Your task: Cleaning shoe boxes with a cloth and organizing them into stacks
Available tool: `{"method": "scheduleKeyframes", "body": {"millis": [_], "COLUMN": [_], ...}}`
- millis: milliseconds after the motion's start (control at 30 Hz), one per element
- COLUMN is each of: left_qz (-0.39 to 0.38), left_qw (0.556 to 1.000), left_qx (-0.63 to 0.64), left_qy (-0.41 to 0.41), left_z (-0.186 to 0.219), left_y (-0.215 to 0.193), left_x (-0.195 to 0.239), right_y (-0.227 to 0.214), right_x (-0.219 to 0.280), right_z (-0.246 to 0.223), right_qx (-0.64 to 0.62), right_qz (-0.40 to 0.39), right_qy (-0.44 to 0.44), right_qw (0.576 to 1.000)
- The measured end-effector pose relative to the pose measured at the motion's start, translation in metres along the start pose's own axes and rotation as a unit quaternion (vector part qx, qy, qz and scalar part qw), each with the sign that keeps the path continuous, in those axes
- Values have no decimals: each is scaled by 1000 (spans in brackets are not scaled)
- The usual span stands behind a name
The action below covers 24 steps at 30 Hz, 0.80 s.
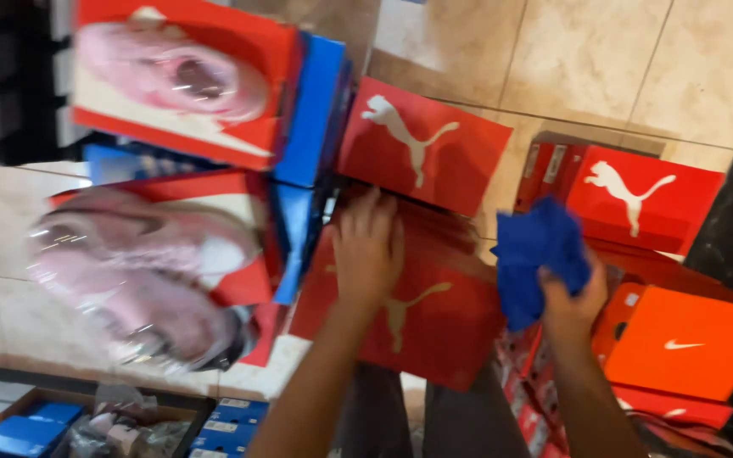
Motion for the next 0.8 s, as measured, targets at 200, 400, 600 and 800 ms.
{"method": "scheduleKeyframes", "body": {"millis": [200,400,600,800], "left_qz": [-232,-175,-160,-138], "left_qw": [934,918,917,918], "left_qx": [12,-51,-80,-137], "left_qy": [-270,-353,-357,-347], "left_z": [-154,-276,-324,-242], "left_y": [191,263,282,256], "left_x": [-115,-146,-151,-148], "right_y": [57,143,195,186], "right_x": [-94,-117,-124,-131], "right_z": [82,105,175,141], "right_qx": [-139,-49,-34,-138], "right_qz": [-261,-348,-357,-348], "right_qy": [389,309,336,397], "right_qw": [873,883,871,838]}}
Point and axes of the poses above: each hand's wrist, its own x-axis away from the middle knuckle, its own y-axis out of the palm, z = x × y, the point moved 4 cm from there along -x, towards the middle knuckle, and after that the axes turned 11 degrees about x, right-handed, at the moved point
